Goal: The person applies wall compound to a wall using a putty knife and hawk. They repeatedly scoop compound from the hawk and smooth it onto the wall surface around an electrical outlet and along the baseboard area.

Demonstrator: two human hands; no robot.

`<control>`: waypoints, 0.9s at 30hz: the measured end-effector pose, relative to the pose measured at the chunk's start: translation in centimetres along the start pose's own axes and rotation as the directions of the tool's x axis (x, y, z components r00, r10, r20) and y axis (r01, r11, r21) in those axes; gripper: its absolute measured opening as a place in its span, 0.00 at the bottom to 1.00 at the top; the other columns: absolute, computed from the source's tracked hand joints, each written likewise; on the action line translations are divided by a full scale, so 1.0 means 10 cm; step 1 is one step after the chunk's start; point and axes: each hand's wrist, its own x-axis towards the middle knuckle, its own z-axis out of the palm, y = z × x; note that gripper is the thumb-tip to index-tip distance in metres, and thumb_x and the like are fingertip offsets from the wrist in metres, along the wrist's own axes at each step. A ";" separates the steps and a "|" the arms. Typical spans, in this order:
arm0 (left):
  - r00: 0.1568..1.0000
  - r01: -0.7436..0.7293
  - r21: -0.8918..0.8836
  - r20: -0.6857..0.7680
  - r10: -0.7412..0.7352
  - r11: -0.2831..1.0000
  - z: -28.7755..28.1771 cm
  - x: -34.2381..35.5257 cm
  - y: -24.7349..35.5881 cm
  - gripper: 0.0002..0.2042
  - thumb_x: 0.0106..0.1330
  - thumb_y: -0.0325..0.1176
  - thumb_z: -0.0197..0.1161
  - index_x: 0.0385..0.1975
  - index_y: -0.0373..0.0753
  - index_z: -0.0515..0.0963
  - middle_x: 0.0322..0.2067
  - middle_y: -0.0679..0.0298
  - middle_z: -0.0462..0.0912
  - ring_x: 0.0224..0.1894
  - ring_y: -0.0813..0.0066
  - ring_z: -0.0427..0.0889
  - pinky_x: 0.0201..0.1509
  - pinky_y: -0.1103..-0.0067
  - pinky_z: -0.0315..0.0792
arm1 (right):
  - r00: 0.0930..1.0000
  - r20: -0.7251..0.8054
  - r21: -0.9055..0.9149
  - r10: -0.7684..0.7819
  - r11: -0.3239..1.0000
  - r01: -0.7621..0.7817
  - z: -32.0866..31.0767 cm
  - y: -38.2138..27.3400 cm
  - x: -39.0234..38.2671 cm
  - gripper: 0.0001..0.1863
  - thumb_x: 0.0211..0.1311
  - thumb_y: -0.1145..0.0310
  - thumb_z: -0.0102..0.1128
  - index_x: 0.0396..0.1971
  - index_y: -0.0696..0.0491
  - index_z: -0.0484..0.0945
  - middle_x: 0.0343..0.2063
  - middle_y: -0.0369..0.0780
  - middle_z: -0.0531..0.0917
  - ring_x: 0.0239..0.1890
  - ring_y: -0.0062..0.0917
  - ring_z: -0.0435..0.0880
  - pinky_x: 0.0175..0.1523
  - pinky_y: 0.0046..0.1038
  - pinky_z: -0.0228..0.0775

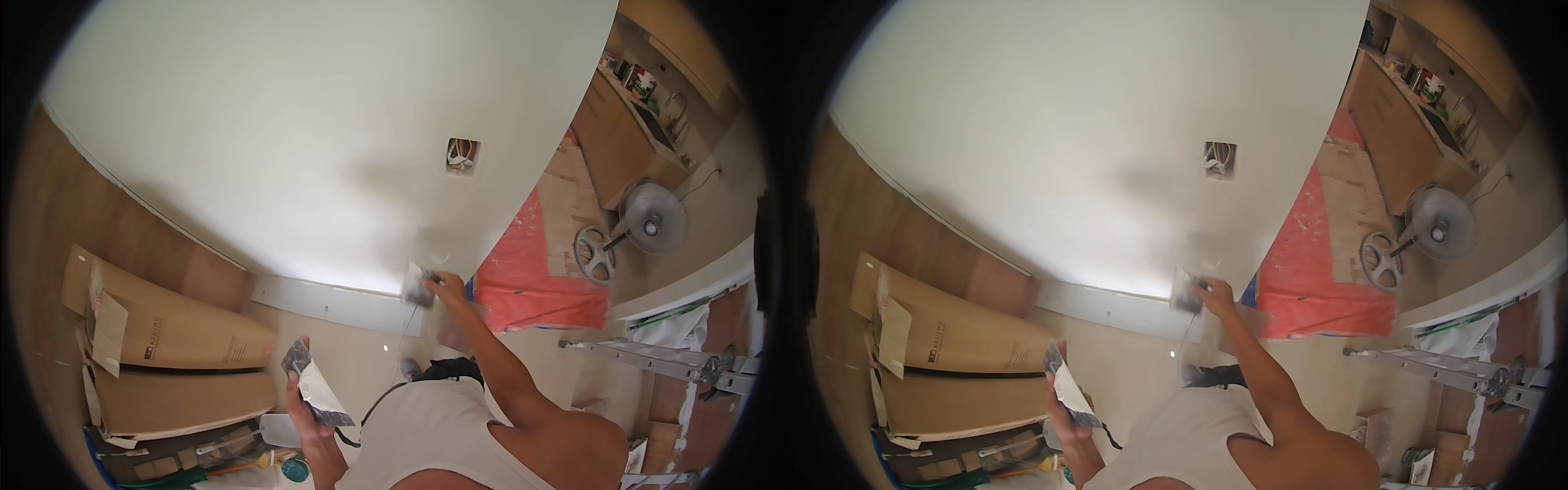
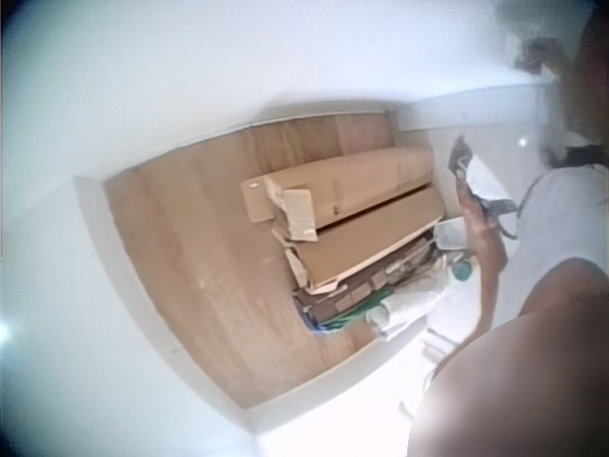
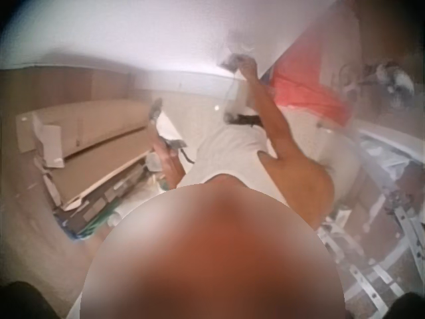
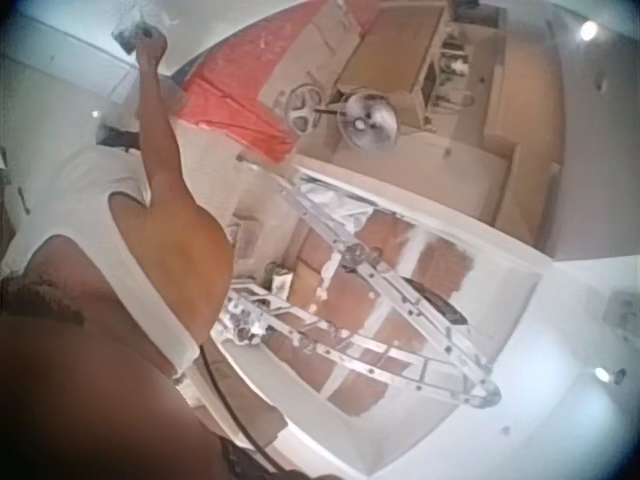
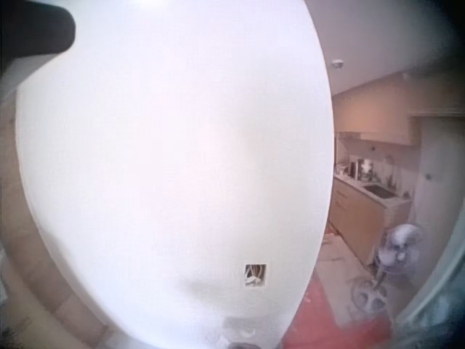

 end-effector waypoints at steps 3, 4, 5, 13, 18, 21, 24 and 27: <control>1.000 0.011 -0.086 -0.022 -0.013 0.996 -0.08 0.03 -0.05 0.27 0.72 0.44 0.49 0.68 0.39 0.59 0.61 0.58 0.71 0.55 0.68 0.77 0.61 0.67 0.70 | 0.920 0.161 -0.247 0.358 0.917 -0.313 -0.51 0.37 -0.52 0.26 0.52 0.50 0.67 0.39 0.60 0.82 0.34 0.48 0.85 0.36 0.32 0.86 0.43 0.33 0.76; 0.999 0.014 -0.091 -0.038 -0.018 0.996 -0.05 0.07 -0.08 0.27 0.72 0.43 0.48 0.68 0.39 0.60 0.61 0.58 0.71 0.54 0.68 0.77 0.61 0.66 0.70 | 0.911 0.087 -0.367 0.404 0.863 -0.347 -0.69 0.54 -0.63 0.26 0.52 0.54 0.67 0.41 0.61 0.80 0.34 0.51 0.85 0.36 0.33 0.86 0.43 0.34 0.77; 0.996 0.009 -0.066 -0.083 -0.015 0.998 0.04 0.10 -0.10 0.25 0.72 0.43 0.49 0.66 0.39 0.62 0.59 0.58 0.73 0.52 0.68 0.79 0.60 0.67 0.71 | 0.837 0.178 -0.324 0.517 0.834 -0.446 -0.91 0.61 -0.70 0.24 0.53 0.58 0.67 0.43 0.61 0.79 0.36 0.51 0.84 0.37 0.32 0.86 0.42 0.34 0.79; 0.979 0.154 -0.016 -0.130 -0.154 0.988 0.28 0.50 -0.23 0.20 0.71 0.43 0.54 0.55 0.36 0.72 0.48 0.61 0.81 0.48 0.71 0.81 0.54 0.72 0.75 | 0.818 0.349 0.510 0.457 0.640 -0.575 -1.61 0.00 -1.00 0.25 0.54 0.71 0.68 0.53 0.58 0.74 0.42 0.41 0.82 0.42 0.27 0.83 0.46 0.34 0.80; 0.983 0.178 0.031 -0.042 -0.177 0.983 0.43 0.75 -0.18 0.18 0.71 0.43 0.56 0.52 0.37 0.73 0.44 0.64 0.81 0.45 0.74 0.82 0.49 0.74 0.77 | 0.993 0.112 0.193 -0.035 0.981 0.013 -1.55 -1.08 -0.72 0.22 0.58 0.72 0.63 0.53 0.60 0.74 0.42 0.41 0.82 0.40 0.24 0.80 0.49 0.27 0.73; 0.987 0.159 0.048 -0.044 -0.157 0.986 0.54 0.70 -0.10 0.18 0.71 0.43 0.56 0.51 0.36 0.73 0.43 0.64 0.81 0.44 0.74 0.82 0.47 0.74 0.78 | 0.974 0.145 0.173 -0.176 0.973 0.150 -1.53 -1.37 -0.51 0.19 0.60 0.71 0.61 0.50 0.60 0.76 0.39 0.42 0.83 0.39 0.24 0.80 0.47 0.27 0.72; 0.988 0.138 0.018 -0.068 -0.137 0.990 0.51 0.64 -0.08 0.18 0.71 0.43 0.56 0.51 0.36 0.73 0.43 0.63 0.81 0.43 0.74 0.82 0.47 0.74 0.78 | 0.975 0.168 0.010 -0.146 0.989 0.146 -1.47 -1.51 -0.31 0.18 0.61 0.67 0.62 0.48 0.62 0.77 0.36 0.44 0.84 0.38 0.26 0.81 0.46 0.28 0.72; 0.986 0.128 -0.027 -0.106 -0.130 0.991 0.36 0.52 -0.08 0.18 0.71 0.43 0.56 0.51 0.37 0.73 0.43 0.63 0.81 0.43 0.72 0.82 0.47 0.73 0.78 | 0.993 0.012 -0.096 -0.119 0.988 0.119 -1.41 -1.39 0.09 0.20 0.61 0.64 0.63 0.47 0.63 0.77 0.35 0.46 0.85 0.36 0.27 0.82 0.45 0.28 0.72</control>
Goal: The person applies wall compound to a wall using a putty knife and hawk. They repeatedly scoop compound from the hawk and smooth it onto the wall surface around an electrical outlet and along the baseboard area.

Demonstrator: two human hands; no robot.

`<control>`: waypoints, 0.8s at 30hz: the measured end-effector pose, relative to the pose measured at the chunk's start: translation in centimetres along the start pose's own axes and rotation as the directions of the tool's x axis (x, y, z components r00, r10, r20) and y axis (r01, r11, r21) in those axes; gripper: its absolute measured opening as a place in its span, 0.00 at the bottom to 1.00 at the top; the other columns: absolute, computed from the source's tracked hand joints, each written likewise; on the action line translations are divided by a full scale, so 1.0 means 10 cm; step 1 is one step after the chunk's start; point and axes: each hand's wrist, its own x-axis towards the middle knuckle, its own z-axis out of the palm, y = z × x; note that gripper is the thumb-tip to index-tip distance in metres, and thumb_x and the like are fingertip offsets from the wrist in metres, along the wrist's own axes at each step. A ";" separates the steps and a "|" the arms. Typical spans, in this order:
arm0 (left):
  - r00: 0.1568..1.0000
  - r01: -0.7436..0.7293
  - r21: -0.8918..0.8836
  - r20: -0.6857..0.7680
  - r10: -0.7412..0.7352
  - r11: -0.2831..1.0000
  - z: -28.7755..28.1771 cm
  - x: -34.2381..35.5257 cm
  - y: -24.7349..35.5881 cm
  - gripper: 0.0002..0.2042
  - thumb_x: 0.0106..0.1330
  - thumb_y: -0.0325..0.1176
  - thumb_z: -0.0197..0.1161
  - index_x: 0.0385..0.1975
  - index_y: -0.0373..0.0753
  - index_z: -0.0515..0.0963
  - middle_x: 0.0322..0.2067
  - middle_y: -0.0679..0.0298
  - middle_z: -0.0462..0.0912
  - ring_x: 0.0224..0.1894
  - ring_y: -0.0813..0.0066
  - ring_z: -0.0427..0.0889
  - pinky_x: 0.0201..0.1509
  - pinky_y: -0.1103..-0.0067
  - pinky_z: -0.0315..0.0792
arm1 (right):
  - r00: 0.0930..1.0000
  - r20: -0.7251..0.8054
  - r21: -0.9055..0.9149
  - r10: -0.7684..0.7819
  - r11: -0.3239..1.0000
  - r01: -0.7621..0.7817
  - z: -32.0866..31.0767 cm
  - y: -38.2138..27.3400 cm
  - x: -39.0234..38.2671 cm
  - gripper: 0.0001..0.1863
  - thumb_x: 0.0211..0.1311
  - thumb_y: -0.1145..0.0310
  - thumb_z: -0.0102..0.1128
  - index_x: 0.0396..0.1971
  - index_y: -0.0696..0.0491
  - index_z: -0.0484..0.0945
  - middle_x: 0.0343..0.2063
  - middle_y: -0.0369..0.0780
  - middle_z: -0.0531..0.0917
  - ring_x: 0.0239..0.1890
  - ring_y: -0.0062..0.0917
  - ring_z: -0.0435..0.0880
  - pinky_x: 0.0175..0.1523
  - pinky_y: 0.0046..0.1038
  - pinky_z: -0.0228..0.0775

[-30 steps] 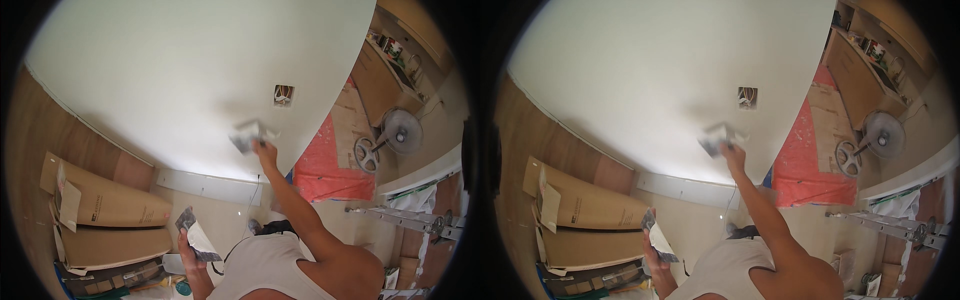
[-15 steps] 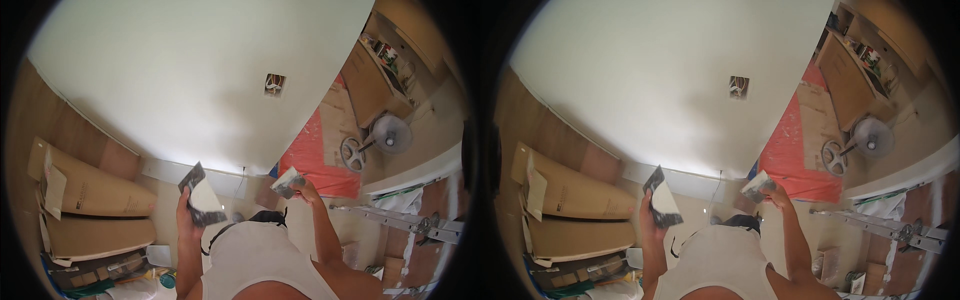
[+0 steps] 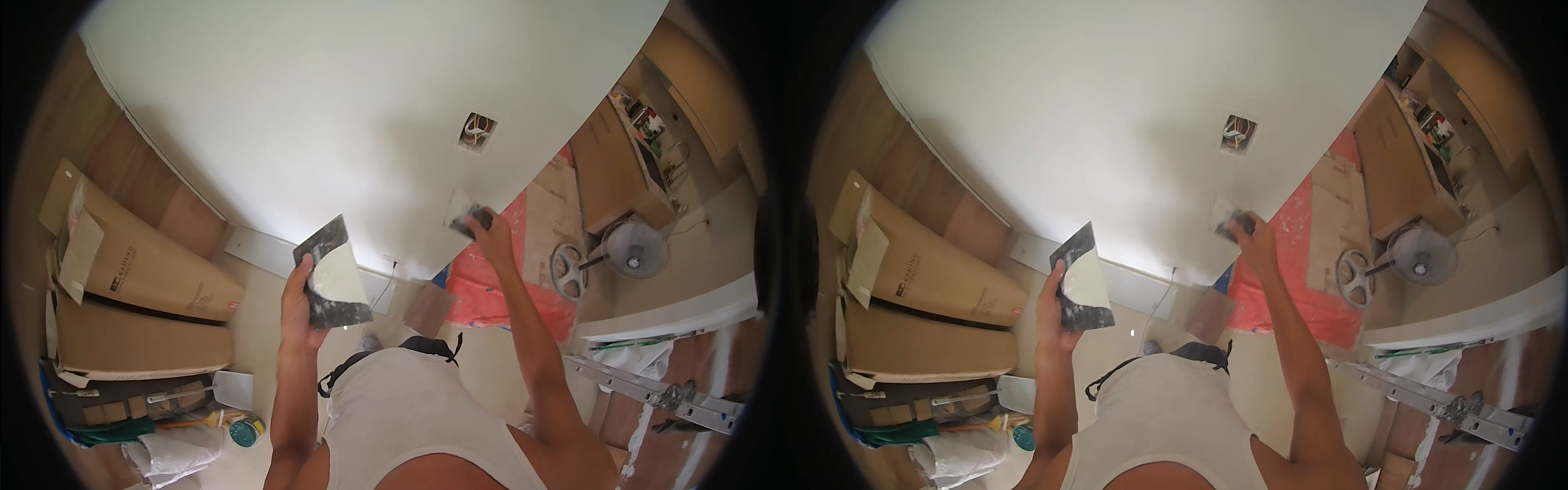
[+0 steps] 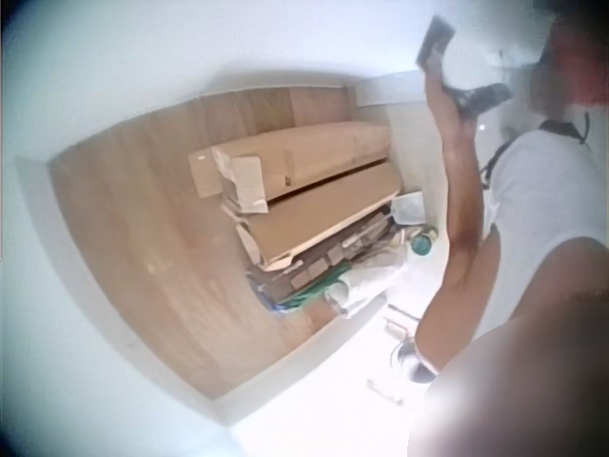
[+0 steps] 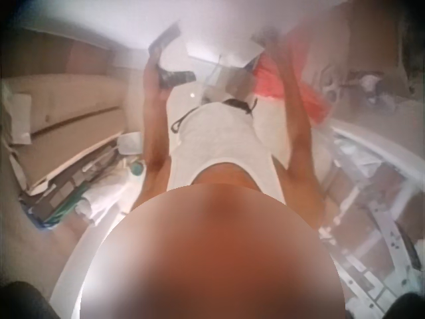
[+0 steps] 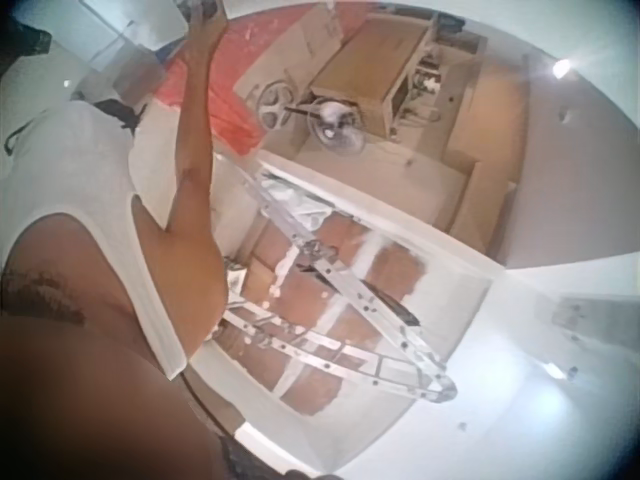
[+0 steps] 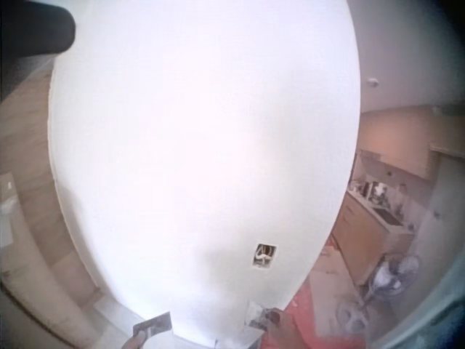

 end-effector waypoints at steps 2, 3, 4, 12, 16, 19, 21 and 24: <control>0.999 0.010 -0.032 -0.033 -0.011 0.999 -0.09 -0.04 -0.01 0.17 0.71 0.43 0.56 0.51 0.37 0.73 0.44 0.63 0.82 0.43 0.71 0.83 0.47 0.73 0.78 | 0.982 -0.177 -0.004 -0.066 0.998 0.066 0.04 0.30 0.37 0.21 0.61 0.62 0.65 0.47 0.63 0.78 0.34 0.46 0.85 0.36 0.27 0.83 0.45 0.28 0.72; 1.000 -0.008 -0.039 -0.029 0.007 0.999 -0.17 -0.06 -0.01 0.17 0.71 0.42 0.55 0.52 0.38 0.74 0.44 0.63 0.82 0.43 0.71 0.83 0.47 0.72 0.78 | 0.954 -0.266 0.001 -0.139 0.989 0.145 0.07 0.44 0.59 0.21 0.60 0.62 0.65 0.46 0.63 0.78 0.34 0.46 0.86 0.35 0.27 0.83 0.45 0.28 0.72; 0.999 -0.008 -0.042 -0.047 0.006 0.999 -0.27 -0.09 -0.01 0.17 0.71 0.42 0.55 0.52 0.38 0.74 0.44 0.63 0.82 0.44 0.71 0.83 0.47 0.72 0.78 | 0.917 -0.345 0.007 -0.202 0.976 0.218 0.12 0.42 0.70 0.21 0.60 0.61 0.66 0.46 0.63 0.79 0.34 0.46 0.86 0.35 0.27 0.83 0.45 0.28 0.73; 0.983 -0.021 -0.066 -0.183 0.009 0.998 -0.61 -0.37 -0.07 0.16 0.72 0.42 0.53 0.52 0.38 0.74 0.44 0.63 0.82 0.44 0.70 0.83 0.48 0.71 0.78 | 0.925 -0.378 0.178 -0.033 0.978 0.108 0.35 0.33 0.78 0.20 0.57 0.59 0.69 0.41 0.60 0.83 0.33 0.41 0.87 0.34 0.21 0.82 0.44 0.25 0.73; 0.987 -0.016 -0.069 -0.160 0.005 0.997 -0.69 -0.36 -0.09 0.17 0.72 0.42 0.53 0.53 0.38 0.73 0.44 0.63 0.82 0.45 0.70 0.83 0.49 0.70 0.78 | 0.920 -0.390 0.214 -0.026 0.970 0.118 0.42 0.32 0.86 0.20 0.57 0.58 0.70 0.39 0.60 0.83 0.32 0.38 0.86 0.34 0.19 0.81 0.45 0.24 0.72; 0.995 0.034 -0.078 -0.089 -0.041 0.996 -0.70 -0.29 -0.10 0.17 0.72 0.42 0.53 0.54 0.39 0.73 0.46 0.63 0.82 0.47 0.70 0.83 0.51 0.71 0.77 | 0.953 -0.294 0.456 0.068 0.887 0.077 0.51 0.65 0.96 0.23 0.57 0.57 0.70 0.45 0.59 0.81 0.38 0.36 0.85 0.38 0.20 0.80 0.46 0.24 0.71; 0.992 0.045 -0.049 -0.113 -0.050 0.998 -0.60 -0.29 -0.10 0.17 0.72 0.42 0.53 0.53 0.39 0.73 0.45 0.63 0.82 0.46 0.69 0.83 0.50 0.71 0.77 | 0.942 -0.303 0.599 0.147 0.798 0.069 0.68 0.78 0.85 0.26 0.58 0.55 0.70 0.50 0.57 0.78 0.42 0.34 0.83 0.42 0.21 0.79 0.46 0.25 0.71; 0.988 0.039 -0.051 -0.146 -0.046 0.998 -0.49 -0.31 -0.07 0.17 0.72 0.42 0.53 0.53 0.39 0.73 0.45 0.62 0.82 0.45 0.69 0.83 0.50 0.70 0.78 | 0.960 -0.162 0.747 0.230 0.664 -0.033 0.90 0.60 0.71 0.26 0.61 0.58 0.68 0.55 0.54 0.74 0.47 0.33 0.80 0.46 0.20 0.78 0.47 0.26 0.73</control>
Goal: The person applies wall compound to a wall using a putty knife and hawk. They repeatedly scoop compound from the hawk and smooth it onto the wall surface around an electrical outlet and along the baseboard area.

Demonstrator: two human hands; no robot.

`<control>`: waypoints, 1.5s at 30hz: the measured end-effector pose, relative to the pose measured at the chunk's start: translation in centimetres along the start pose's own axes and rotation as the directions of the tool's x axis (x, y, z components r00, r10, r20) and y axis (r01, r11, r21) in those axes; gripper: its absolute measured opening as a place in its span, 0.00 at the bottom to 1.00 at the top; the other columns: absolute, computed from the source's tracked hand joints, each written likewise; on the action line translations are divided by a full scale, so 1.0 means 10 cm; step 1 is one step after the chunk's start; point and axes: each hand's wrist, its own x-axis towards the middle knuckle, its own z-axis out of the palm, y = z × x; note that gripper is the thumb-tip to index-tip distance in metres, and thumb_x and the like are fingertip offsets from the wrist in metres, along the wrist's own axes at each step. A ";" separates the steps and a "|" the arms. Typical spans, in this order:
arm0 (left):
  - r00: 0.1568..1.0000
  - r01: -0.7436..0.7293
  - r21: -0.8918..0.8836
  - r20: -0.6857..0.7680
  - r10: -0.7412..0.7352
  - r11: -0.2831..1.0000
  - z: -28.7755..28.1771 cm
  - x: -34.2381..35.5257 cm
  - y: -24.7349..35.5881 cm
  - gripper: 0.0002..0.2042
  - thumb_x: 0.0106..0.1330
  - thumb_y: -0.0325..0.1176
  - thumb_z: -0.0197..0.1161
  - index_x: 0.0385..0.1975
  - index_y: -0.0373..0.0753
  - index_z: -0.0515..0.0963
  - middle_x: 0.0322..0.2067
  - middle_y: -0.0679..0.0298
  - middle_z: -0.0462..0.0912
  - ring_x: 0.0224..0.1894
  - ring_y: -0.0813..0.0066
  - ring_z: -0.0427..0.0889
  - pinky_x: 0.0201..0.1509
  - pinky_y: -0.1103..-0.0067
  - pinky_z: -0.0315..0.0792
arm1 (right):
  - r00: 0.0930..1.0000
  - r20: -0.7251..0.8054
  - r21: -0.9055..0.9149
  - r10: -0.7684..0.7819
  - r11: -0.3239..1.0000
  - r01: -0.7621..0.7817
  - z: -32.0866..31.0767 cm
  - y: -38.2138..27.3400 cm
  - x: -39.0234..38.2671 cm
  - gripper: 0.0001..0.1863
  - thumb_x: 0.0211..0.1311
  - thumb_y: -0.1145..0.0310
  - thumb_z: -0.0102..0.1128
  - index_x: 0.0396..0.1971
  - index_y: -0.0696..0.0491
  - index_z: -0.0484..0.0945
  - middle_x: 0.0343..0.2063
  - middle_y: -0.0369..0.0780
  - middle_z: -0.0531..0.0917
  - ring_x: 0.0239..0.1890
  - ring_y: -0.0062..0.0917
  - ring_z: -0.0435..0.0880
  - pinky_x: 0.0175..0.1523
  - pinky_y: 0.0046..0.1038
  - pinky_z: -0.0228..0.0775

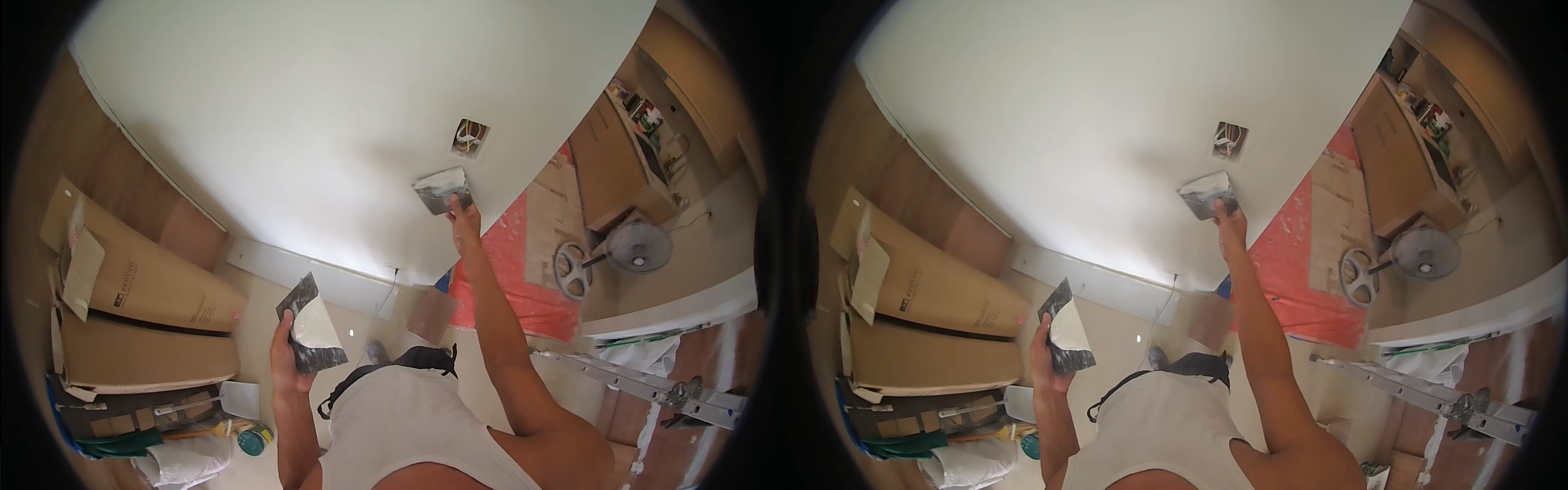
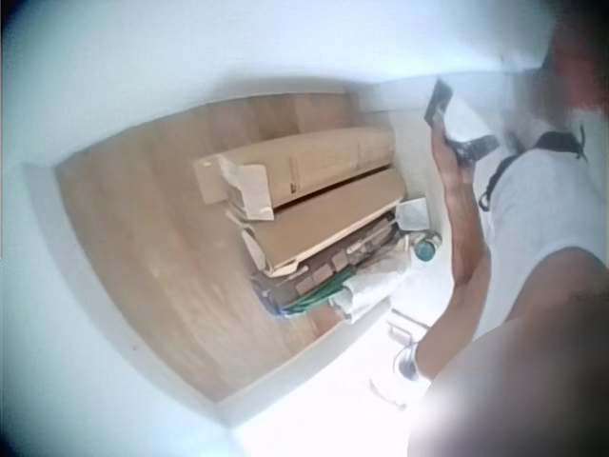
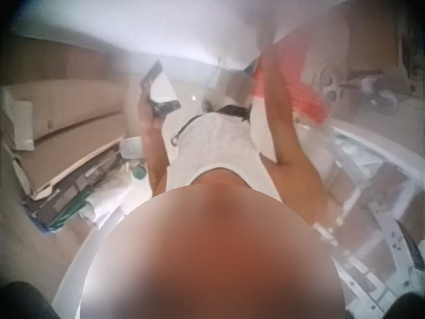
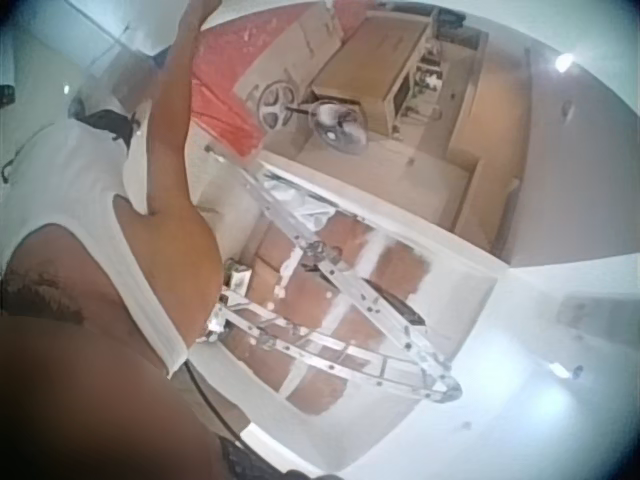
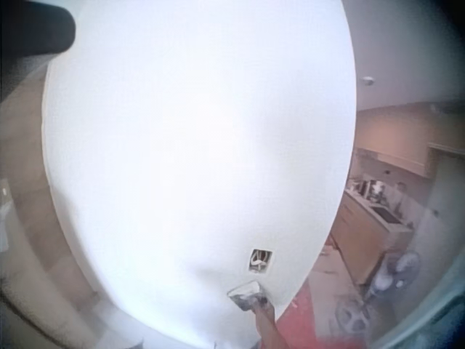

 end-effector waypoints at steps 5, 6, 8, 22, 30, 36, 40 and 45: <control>1.000 -0.008 0.023 -0.012 0.009 1.000 0.00 -0.02 0.00 0.17 0.72 0.42 0.52 0.54 0.38 0.73 0.46 0.62 0.82 0.47 0.68 0.82 0.51 0.70 0.77 | 0.999 -0.005 0.147 0.034 0.989 -0.033 0.20 0.07 0.06 0.17 0.62 0.64 0.67 0.49 0.54 0.78 0.41 0.33 0.82 0.41 0.17 0.80 0.47 0.24 0.76; 1.000 -0.025 0.028 -0.002 0.025 0.999 -0.02 -0.04 0.00 0.18 0.72 0.42 0.52 0.54 0.38 0.73 0.47 0.62 0.82 0.48 0.67 0.82 0.52 0.69 0.77 | 0.999 -0.029 0.156 0.025 0.988 -0.020 0.28 0.05 0.08 0.17 0.62 0.65 0.67 0.48 0.54 0.78 0.40 0.33 0.82 0.40 0.17 0.80 0.47 0.24 0.77; 0.998 -0.065 0.049 0.005 0.064 0.997 0.00 -0.06 0.04 0.18 0.73 0.43 0.52 0.54 0.38 0.72 0.48 0.62 0.82 0.48 0.67 0.82 0.53 0.69 0.76 | 1.000 -0.005 0.129 -0.026 0.991 0.026 0.39 0.00 0.13 0.15 0.62 0.65 0.67 0.47 0.54 0.79 0.39 0.33 0.82 0.39 0.17 0.81 0.46 0.24 0.78; 0.999 -0.036 0.074 0.021 0.035 0.997 -0.01 -0.06 0.03 0.20 0.73 0.44 0.51 0.57 0.37 0.71 0.51 0.60 0.81 0.52 0.65 0.80 0.58 0.69 0.73 | 0.998 0.004 0.291 0.058 0.955 -0.057 0.65 0.12 0.03 0.15 0.63 0.66 0.65 0.45 0.59 0.78 0.41 0.38 0.82 0.41 0.21 0.82 0.50 0.28 0.81; 0.999 -0.051 0.064 0.009 0.051 0.997 0.04 -0.01 0.06 0.18 0.73 0.42 0.51 0.55 0.38 0.72 0.49 0.62 0.81 0.49 0.68 0.82 0.54 0.69 0.75 | 0.993 0.021 0.247 0.112 0.962 -0.114 0.32 0.35 -0.06 0.21 0.61 0.62 0.67 0.49 0.58 0.77 0.44 0.37 0.81 0.43 0.21 0.82 0.50 0.28 0.80; 0.989 -0.134 0.006 0.065 0.134 0.991 0.23 -0.01 0.02 0.19 0.72 0.43 0.53 0.55 0.37 0.72 0.47 0.63 0.82 0.47 0.69 0.82 0.53 0.72 0.76 | 0.903 -0.052 0.187 0.426 0.893 -0.411 -0.32 0.54 -1.11 0.22 0.55 0.70 0.71 0.50 0.54 0.75 0.43 0.35 0.81 0.44 0.23 0.81 0.45 0.29 0.78; 0.988 -0.121 0.084 0.106 0.112 0.989 0.36 0.22 0.07 0.19 0.72 0.44 0.54 0.53 0.35 0.72 0.42 0.62 0.82 0.42 0.73 0.83 0.46 0.75 0.79 | 0.955 0.279 -0.002 0.095 0.995 -0.098 -0.20 -0.17 -1.24 0.17 0.54 0.76 0.68 0.45 0.52 0.78 0.38 0.35 0.82 0.45 0.23 0.80 0.47 0.27 0.73; 0.972 -0.138 0.217 0.219 0.090 0.966 0.69 0.35 0.18 0.20 0.73 0.44 0.52 0.49 0.31 0.73 0.40 0.59 0.82 0.37 0.75 0.84 0.40 0.78 0.81 | 0.265 0.876 -0.112 -0.403 0.364 0.925 0.31 -1.60 -1.28 0.17 0.51 0.78 0.63 0.42 0.47 0.82 0.43 0.33 0.83 0.50 0.28 0.80 0.56 0.33 0.68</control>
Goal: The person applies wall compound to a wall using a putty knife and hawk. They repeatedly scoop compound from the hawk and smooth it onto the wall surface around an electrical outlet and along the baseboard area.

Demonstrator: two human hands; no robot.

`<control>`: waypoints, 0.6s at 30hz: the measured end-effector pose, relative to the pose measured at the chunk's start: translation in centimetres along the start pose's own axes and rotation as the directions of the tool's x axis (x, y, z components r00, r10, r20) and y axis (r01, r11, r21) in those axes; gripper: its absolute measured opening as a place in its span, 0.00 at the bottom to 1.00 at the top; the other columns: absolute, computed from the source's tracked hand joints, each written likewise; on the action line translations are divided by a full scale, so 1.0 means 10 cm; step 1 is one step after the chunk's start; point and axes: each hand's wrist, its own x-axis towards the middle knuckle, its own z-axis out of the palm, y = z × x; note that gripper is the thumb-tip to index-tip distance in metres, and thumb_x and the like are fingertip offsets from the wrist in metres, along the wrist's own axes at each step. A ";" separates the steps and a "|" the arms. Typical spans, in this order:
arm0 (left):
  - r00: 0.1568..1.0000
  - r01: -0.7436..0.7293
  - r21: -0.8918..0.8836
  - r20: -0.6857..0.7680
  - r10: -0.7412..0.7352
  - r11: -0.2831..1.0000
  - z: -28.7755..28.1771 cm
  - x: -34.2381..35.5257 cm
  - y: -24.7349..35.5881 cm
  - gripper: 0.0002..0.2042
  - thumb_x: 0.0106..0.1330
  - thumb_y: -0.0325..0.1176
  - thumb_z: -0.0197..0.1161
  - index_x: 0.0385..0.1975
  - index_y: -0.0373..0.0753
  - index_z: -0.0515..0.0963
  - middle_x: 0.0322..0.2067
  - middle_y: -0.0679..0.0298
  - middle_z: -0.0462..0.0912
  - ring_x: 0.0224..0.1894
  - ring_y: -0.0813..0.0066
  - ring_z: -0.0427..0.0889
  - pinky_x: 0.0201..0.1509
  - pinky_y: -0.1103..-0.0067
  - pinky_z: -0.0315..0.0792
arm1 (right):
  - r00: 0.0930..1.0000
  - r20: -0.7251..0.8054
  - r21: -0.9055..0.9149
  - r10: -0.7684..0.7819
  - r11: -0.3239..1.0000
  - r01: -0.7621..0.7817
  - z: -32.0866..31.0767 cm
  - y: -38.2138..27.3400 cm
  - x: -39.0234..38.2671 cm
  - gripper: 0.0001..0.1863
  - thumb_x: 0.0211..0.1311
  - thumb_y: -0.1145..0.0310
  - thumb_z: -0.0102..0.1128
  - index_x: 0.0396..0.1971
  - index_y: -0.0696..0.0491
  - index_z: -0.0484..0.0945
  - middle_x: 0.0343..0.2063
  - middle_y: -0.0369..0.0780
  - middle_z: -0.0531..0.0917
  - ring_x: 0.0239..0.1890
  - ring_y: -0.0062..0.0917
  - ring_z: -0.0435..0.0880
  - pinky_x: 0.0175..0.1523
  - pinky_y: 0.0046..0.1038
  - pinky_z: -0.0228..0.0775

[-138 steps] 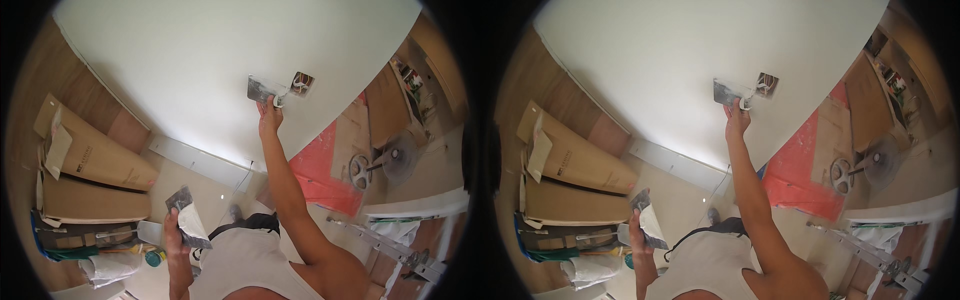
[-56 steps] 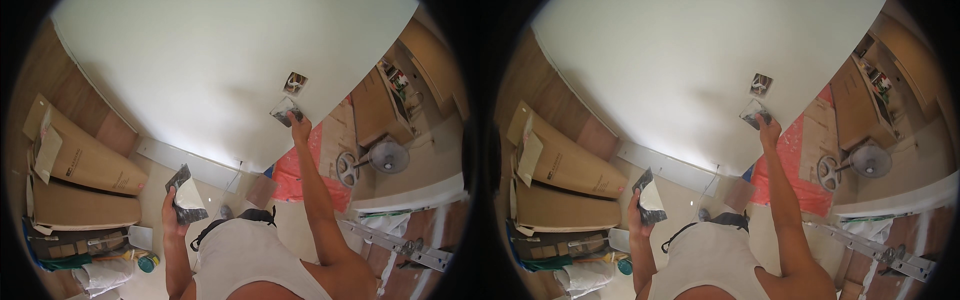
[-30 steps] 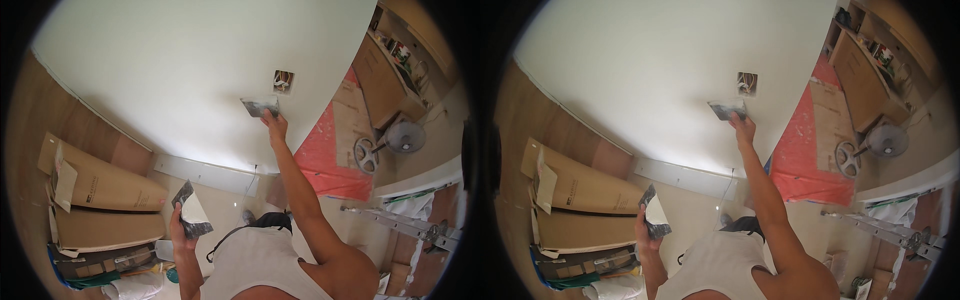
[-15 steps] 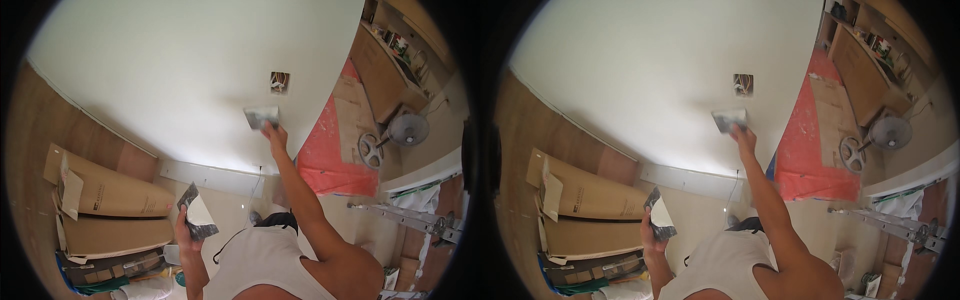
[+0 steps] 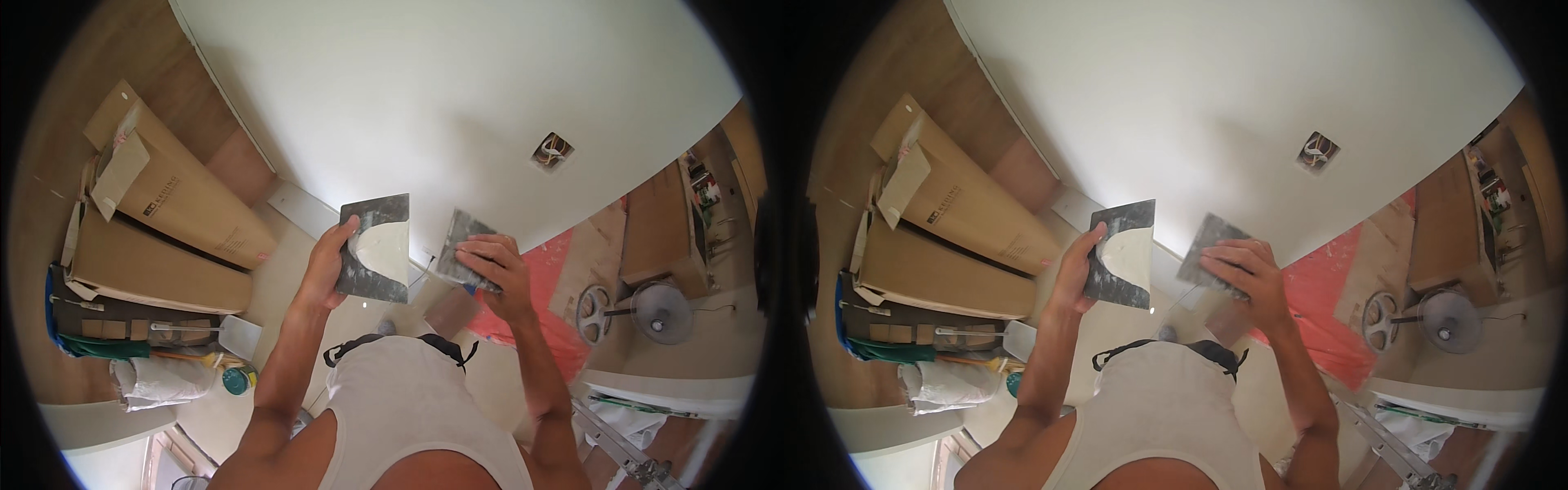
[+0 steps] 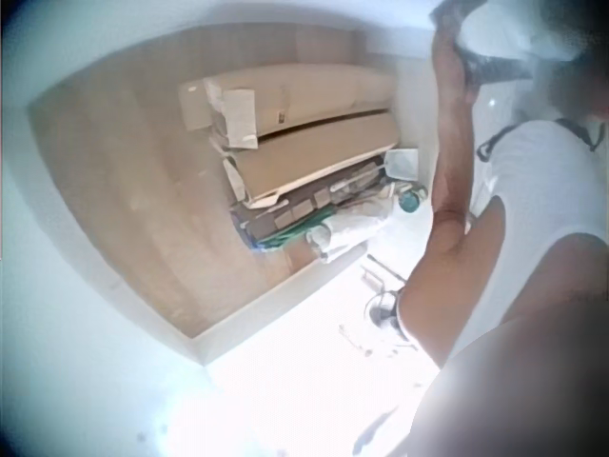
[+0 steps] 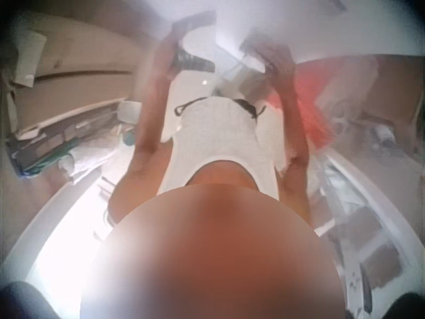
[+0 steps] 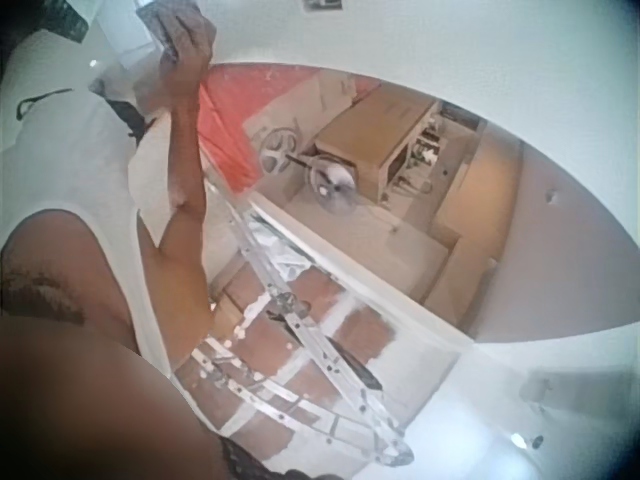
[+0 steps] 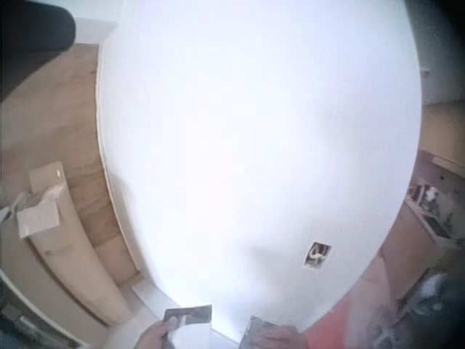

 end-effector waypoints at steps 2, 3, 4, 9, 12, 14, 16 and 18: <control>1.000 0.009 0.045 0.026 -0.011 0.999 0.08 0.04 0.02 0.20 0.73 0.44 0.52 0.48 0.30 0.73 0.39 0.59 0.82 0.36 0.76 0.84 0.39 0.78 0.81 | 0.987 0.071 -0.055 -0.143 0.988 0.147 -0.22 -0.20 0.29 0.16 0.51 0.74 0.62 0.41 0.46 0.83 0.46 0.31 0.83 0.51 0.28 0.79 0.58 0.35 0.65; 0.999 0.014 0.068 0.029 -0.016 0.998 0.10 0.07 0.01 0.20 0.73 0.44 0.52 0.48 0.30 0.73 0.39 0.59 0.82 0.37 0.76 0.84 0.39 0.78 0.81 | 0.971 0.112 -0.076 -0.210 0.973 0.219 -0.26 -0.24 0.37 0.15 0.51 0.72 0.61 0.41 0.45 0.84 0.47 0.29 0.83 0.52 0.28 0.79 0.60 0.36 0.64; 0.999 0.017 0.091 0.030 -0.020 0.996 0.11 0.08 0.00 0.20 0.73 0.44 0.52 0.48 0.30 0.73 0.39 0.59 0.82 0.37 0.77 0.83 0.39 0.78 0.81 | 0.961 0.167 -0.080 -0.222 0.968 0.238 -0.27 -0.24 0.41 0.15 0.52 0.71 0.61 0.41 0.45 0.84 0.47 0.29 0.83 0.52 0.26 0.79 0.60 0.36 0.63; 0.998 0.025 0.259 0.045 -0.038 0.965 0.15 -0.03 0.08 0.18 0.73 0.43 0.52 0.46 0.32 0.74 0.37 0.62 0.82 0.34 0.80 0.83 0.36 0.82 0.79 | 0.905 0.345 -0.086 -0.248 0.952 0.293 -0.38 -0.20 0.50 0.14 0.52 0.69 0.60 0.40 0.44 0.83 0.47 0.27 0.83 0.52 0.22 0.78 0.62 0.36 0.62; 0.999 -0.002 0.235 0.047 -0.009 0.972 0.20 -0.07 0.05 0.17 0.74 0.42 0.50 0.46 0.32 0.75 0.36 0.63 0.81 0.34 0.81 0.82 0.37 0.82 0.78 | 0.897 0.334 -0.080 -0.290 0.939 0.333 -0.36 -0.35 0.62 0.12 0.52 0.70 0.60 0.38 0.45 0.83 0.46 0.27 0.83 0.52 0.21 0.78 0.62 0.36 0.62; 0.999 -0.026 0.216 0.040 0.017 0.976 0.22 -0.09 0.00 0.17 0.74 0.42 0.51 0.45 0.32 0.75 0.35 0.64 0.82 0.33 0.81 0.82 0.36 0.82 0.77 | 0.889 0.364 -0.066 -0.279 0.944 0.323 -0.32 -0.34 0.59 0.11 0.51 0.71 0.60 0.36 0.45 0.83 0.45 0.27 0.83 0.51 0.22 0.78 0.61 0.36 0.62; 0.999 -0.042 0.237 0.022 0.038 0.971 0.23 -0.08 -0.07 0.17 0.73 0.43 0.52 0.44 0.32 0.76 0.34 0.64 0.82 0.31 0.82 0.81 0.36 0.82 0.77 | 0.865 0.412 -0.074 -0.285 0.936 0.343 -0.36 -0.28 0.56 0.11 0.53 0.71 0.60 0.37 0.46 0.82 0.44 0.28 0.83 0.50 0.22 0.79 0.60 0.36 0.64; 0.997 -0.067 0.247 -0.013 0.073 0.967 0.23 -0.15 -0.06 0.18 0.72 0.44 0.53 0.42 0.32 0.77 0.31 0.66 0.82 0.27 0.83 0.80 0.30 0.84 0.75 | 0.826 0.475 -0.085 -0.305 0.918 0.388 -0.43 -0.17 0.51 0.11 0.56 0.72 0.61 0.41 0.48 0.81 0.43 0.30 0.83 0.48 0.23 0.80 0.58 0.36 0.66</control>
